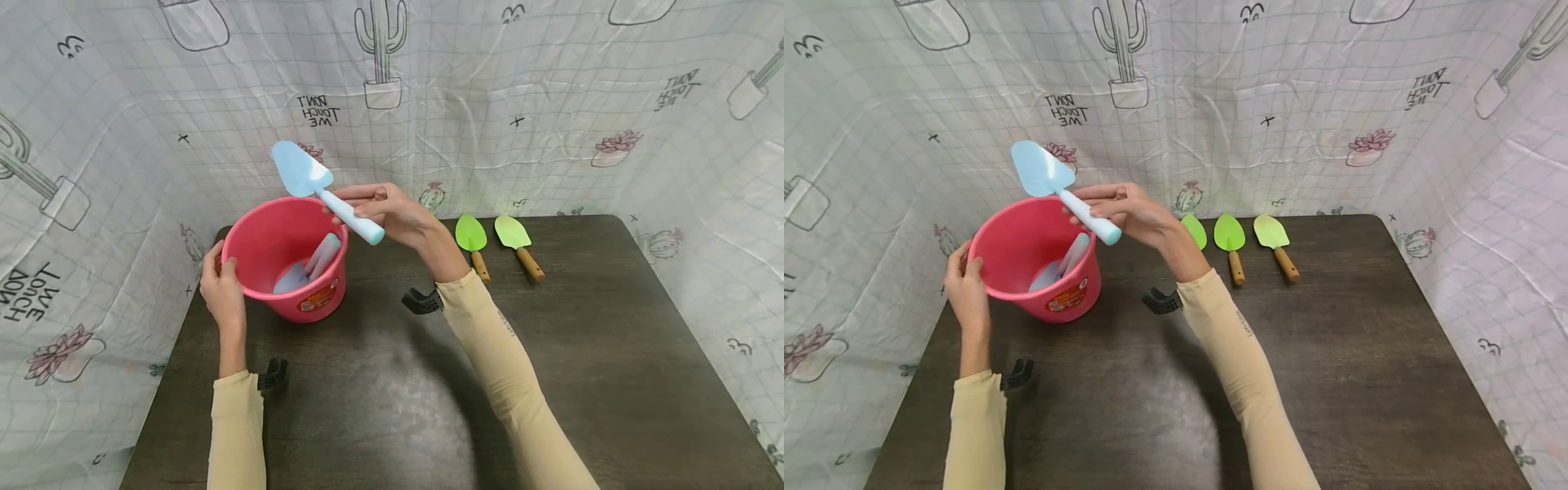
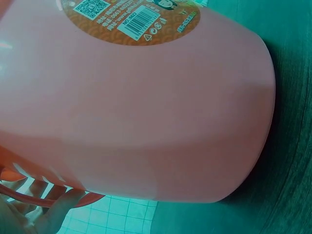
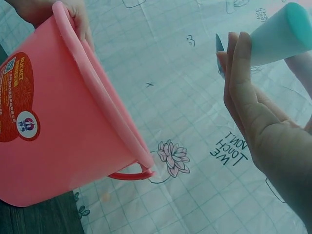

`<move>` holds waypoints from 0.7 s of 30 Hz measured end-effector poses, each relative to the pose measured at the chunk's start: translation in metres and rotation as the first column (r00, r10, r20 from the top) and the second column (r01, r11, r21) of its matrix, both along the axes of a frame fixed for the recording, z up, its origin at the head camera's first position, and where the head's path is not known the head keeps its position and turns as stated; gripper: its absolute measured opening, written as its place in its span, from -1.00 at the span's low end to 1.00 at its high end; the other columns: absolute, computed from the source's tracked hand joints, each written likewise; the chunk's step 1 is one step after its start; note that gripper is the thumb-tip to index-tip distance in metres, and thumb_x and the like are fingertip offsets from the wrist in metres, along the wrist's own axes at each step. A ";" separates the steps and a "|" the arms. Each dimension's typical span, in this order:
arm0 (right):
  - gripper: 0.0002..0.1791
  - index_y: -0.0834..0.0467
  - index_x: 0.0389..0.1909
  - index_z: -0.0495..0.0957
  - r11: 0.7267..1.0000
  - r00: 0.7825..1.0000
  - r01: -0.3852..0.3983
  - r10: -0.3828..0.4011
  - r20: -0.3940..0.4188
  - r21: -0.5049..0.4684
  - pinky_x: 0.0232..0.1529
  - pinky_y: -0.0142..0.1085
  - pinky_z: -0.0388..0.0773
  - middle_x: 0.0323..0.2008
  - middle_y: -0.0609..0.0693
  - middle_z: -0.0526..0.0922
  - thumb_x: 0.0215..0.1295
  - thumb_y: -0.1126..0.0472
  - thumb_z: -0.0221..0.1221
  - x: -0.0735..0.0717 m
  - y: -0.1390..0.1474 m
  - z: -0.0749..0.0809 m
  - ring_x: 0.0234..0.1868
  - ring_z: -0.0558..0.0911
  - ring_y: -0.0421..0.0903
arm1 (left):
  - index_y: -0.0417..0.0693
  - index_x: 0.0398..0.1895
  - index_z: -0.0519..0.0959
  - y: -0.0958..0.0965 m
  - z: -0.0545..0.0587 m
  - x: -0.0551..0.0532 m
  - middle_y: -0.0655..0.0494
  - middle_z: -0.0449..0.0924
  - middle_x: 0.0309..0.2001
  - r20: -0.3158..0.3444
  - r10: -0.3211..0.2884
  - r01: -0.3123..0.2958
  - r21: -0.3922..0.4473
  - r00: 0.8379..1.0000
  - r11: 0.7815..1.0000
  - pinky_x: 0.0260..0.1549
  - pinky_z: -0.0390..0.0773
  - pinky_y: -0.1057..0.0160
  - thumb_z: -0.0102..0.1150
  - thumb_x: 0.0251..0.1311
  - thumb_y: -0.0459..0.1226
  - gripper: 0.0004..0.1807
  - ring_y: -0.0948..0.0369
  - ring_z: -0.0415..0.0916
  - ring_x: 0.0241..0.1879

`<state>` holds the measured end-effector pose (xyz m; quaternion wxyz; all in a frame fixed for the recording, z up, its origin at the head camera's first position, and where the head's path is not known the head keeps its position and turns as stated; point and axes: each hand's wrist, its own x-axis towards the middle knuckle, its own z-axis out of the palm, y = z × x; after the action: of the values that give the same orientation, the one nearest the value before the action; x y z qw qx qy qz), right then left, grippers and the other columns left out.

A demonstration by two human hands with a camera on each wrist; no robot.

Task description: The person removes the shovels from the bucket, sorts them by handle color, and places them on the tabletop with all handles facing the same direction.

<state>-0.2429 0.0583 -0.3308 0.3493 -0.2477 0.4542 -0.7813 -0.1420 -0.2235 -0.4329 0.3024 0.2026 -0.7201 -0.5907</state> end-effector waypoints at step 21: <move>-0.38 0.40 0.28 0.30 0.996 0.997 0.050 -0.045 0.062 -0.073 0.00 -0.14 0.53 0.07 0.30 0.50 0.17 0.41 0.20 0.006 0.038 -0.006 -0.08 0.63 0.09 | 0.14 0.27 0.45 -0.002 0.000 -0.006 0.06 0.51 0.11 0.001 -0.011 0.011 0.002 1.000 1.000 -0.05 0.48 0.14 -0.09 0.40 -0.19 -0.60 0.17 0.44 0.02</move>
<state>-0.2364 0.0959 -0.3367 0.3347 -0.2260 0.4197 -0.8129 -0.1475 -0.2251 -0.4330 0.2986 0.1994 -0.7207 -0.5930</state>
